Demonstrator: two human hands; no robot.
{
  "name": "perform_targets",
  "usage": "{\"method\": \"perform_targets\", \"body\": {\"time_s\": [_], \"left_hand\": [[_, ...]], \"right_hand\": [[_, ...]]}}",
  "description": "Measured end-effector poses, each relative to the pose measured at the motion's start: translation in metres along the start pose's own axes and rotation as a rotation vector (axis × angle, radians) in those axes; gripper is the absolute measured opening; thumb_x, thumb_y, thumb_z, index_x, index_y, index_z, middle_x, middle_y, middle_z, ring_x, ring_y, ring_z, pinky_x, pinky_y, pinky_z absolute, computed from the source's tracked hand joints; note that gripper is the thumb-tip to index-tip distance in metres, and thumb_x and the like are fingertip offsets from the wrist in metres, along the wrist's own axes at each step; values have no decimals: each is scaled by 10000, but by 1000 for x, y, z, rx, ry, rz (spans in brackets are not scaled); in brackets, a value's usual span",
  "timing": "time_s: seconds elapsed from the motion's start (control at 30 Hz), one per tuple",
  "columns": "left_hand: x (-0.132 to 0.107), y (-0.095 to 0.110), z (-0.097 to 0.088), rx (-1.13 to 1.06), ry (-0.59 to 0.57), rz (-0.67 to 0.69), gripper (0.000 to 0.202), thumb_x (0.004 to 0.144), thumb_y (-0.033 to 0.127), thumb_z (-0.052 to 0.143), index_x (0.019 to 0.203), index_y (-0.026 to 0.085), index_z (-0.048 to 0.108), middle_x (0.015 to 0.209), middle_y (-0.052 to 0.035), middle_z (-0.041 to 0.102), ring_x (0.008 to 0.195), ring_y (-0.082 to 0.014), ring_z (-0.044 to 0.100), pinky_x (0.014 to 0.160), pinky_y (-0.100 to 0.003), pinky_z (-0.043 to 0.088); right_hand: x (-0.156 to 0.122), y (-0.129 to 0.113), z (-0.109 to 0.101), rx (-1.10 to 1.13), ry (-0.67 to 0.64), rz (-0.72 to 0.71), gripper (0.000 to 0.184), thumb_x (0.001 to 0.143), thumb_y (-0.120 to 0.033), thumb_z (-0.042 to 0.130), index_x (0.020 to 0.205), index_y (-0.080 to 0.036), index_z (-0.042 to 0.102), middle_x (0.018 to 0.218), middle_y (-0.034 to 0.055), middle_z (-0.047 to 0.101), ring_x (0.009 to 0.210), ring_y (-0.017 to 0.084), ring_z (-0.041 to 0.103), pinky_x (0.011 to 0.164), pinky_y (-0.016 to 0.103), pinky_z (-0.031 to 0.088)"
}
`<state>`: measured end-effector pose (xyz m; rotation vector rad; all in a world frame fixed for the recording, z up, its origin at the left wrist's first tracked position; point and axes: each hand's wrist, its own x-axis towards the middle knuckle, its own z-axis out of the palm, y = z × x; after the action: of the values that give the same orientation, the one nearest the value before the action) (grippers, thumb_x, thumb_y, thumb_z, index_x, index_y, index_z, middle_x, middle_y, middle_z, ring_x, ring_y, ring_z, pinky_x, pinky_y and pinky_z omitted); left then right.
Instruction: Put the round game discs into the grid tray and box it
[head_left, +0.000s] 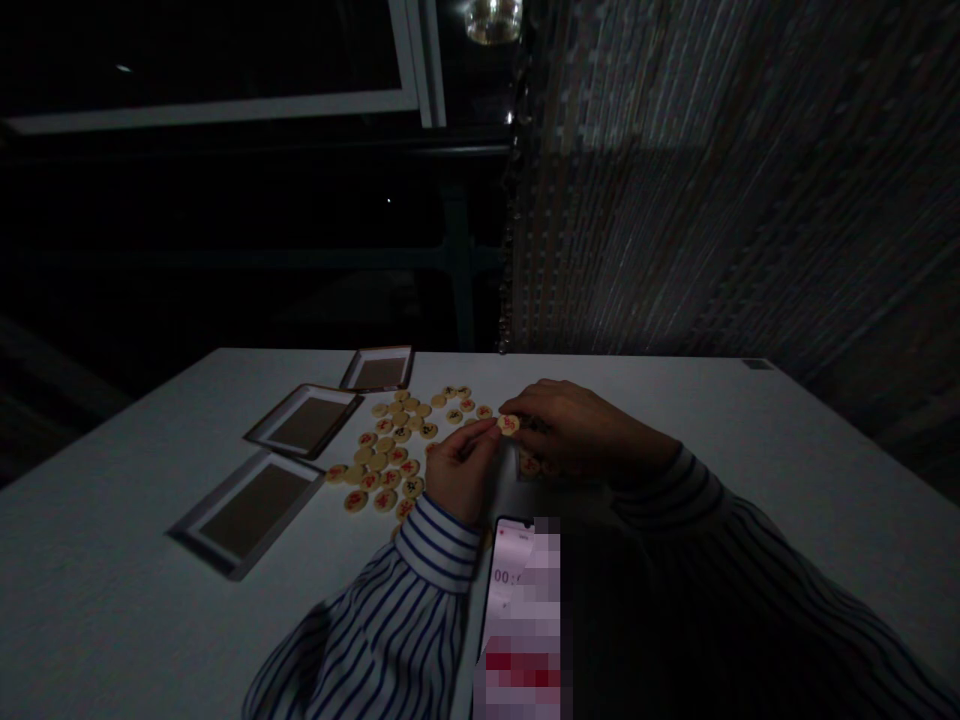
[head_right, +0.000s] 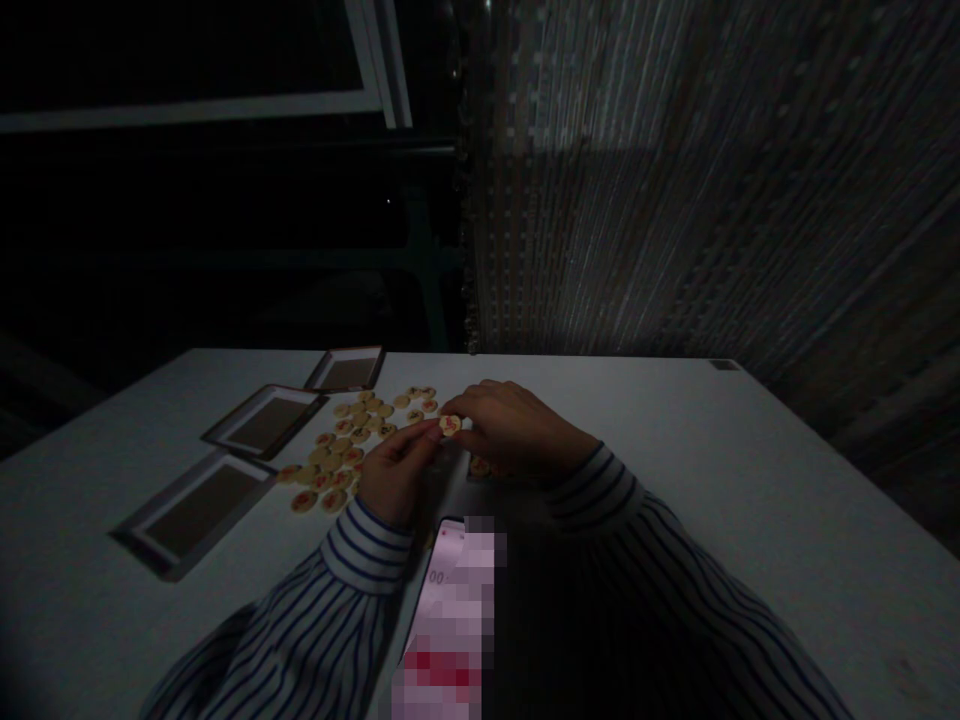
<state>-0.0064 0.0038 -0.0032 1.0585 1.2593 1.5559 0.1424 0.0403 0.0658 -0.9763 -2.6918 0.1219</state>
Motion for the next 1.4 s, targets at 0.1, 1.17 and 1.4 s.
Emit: {"method": "perform_targets", "body": {"time_s": [0.1,1.17,1.4], "left_hand": [[0,-4,0,52,-41,15,299,648,299,663,884,116,675,795,-72,706,745,-166,647,706,-285,508],[0,-25,-2,1134,-424,315,350,761,354,559,1084,230,617,923,-87,690,869,-225,618,779,-347,451],[1,-27,-3,1122,-443,317,352,781,380,533,1085,223,617,954,-92,687,898,-223,620,794,-344,451]], "right_hand": [[-2,2,-3,-21,-1,15,297,840,-305,472,1083,-186,594,992,71,634,929,198,539,823,325,377],[-19,35,-16,-77,-284,279,284,779,-301,470,962,-184,654,902,86,669,791,185,592,683,267,400],[-19,46,-6,-108,-332,313,271,744,-275,490,940,-197,661,879,78,668,774,192,595,648,276,395]]}}
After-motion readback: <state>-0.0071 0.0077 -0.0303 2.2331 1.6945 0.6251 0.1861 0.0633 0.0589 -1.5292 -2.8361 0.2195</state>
